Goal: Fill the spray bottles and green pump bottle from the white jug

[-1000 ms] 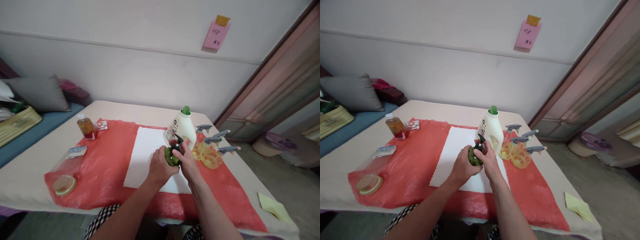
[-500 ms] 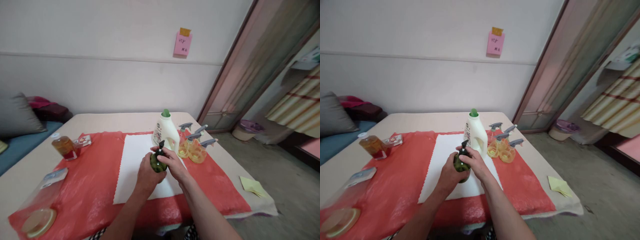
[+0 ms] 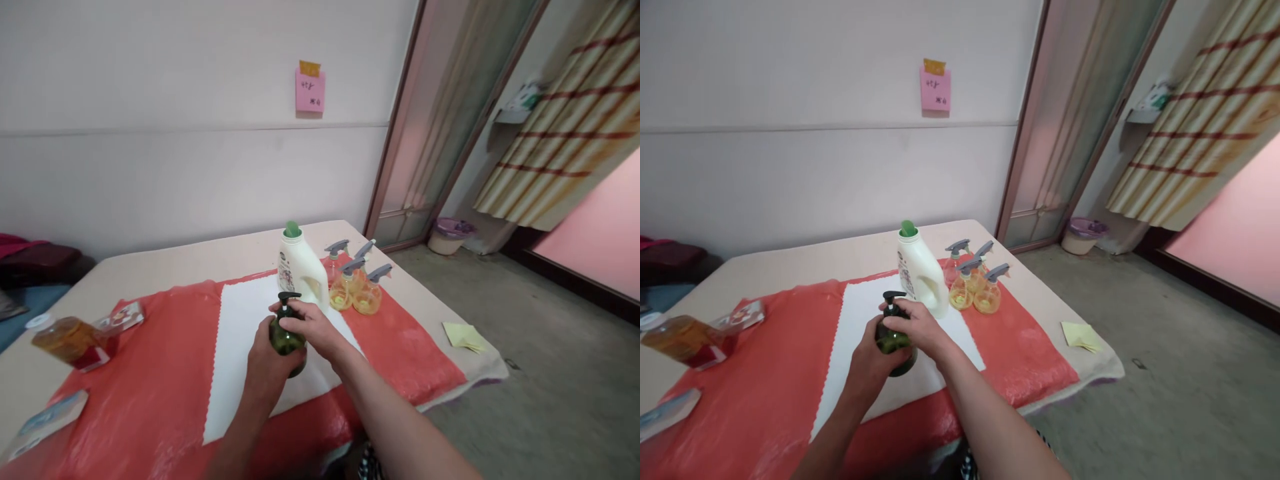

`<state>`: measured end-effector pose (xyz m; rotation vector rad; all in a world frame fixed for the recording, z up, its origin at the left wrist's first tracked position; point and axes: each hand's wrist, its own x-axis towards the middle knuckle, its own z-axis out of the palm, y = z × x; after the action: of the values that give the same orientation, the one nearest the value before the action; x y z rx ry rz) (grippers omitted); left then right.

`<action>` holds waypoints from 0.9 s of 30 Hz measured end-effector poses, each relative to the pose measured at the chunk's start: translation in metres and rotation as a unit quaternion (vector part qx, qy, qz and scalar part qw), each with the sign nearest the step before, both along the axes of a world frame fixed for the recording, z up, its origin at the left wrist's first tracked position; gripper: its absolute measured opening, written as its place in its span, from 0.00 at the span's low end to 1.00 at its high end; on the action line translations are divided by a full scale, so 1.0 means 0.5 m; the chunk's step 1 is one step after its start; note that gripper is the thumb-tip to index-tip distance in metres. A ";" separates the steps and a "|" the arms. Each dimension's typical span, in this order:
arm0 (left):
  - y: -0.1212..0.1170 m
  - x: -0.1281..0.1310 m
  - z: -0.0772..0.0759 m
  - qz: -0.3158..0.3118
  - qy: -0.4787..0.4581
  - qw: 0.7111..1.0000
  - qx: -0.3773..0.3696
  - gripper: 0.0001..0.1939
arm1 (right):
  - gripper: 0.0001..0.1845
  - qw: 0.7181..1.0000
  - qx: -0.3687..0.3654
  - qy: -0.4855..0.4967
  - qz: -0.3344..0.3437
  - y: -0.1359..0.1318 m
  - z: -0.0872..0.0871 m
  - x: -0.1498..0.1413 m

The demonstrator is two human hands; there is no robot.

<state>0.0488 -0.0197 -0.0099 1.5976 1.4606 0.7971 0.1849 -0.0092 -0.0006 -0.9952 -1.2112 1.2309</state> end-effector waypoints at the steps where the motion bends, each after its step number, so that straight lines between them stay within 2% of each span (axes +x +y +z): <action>1: 0.000 0.000 0.000 -0.001 0.000 1.000 0.000 0.38 | 0.20 1.000 0.001 0.003 0.002 -0.002 0.000 0.003; 5: 0.002 0.000 -0.004 -0.004 0.001 1.000 -0.012 0.38 | 0.17 0.998 -0.001 -0.005 -0.062 0.002 -0.013 -0.012; 11: 0.004 -0.001 0.000 -0.012 0.021 0.999 -0.034 0.32 | 0.20 0.978 -0.021 -0.088 -0.186 0.008 -0.023 -0.039; 15: 0.004 0.001 0.001 -0.022 0.034 0.998 -0.045 0.32 | 0.22 0.967 -0.047 -0.100 -0.229 0.001 -0.022 -0.048; 18: 0.006 0.004 -0.007 -0.031 0.033 0.997 -0.057 0.35 | 0.21 0.966 -0.046 -0.106 -0.230 0.000 -0.019 -0.044; 20: 0.008 0.004 -0.019 -0.047 0.002 0.998 -0.048 0.40 | 0.20 0.968 -0.037 -0.114 -0.222 0.003 -0.011 -0.024; 23: 0.011 -0.002 -0.041 -0.067 -0.068 0.995 -0.009 0.48 | 0.17 0.966 -0.023 -0.130 -0.222 0.004 0.003 0.041; 25: 0.012 -0.012 -0.054 -0.074 -0.079 0.994 0.000 0.49 | 0.17 0.959 -0.020 -0.142 -0.246 -0.001 0.006 0.100; 27: 0.011 -0.024 -0.063 -0.089 -0.061 0.994 -0.022 0.48 | 0.17 0.949 -0.023 -0.146 -0.277 -0.011 -0.005 0.158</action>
<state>0.0367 -0.0140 -0.0416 1.5911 1.2229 0.7411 0.2638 -0.0146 -0.0033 -1.4700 -1.0195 0.6841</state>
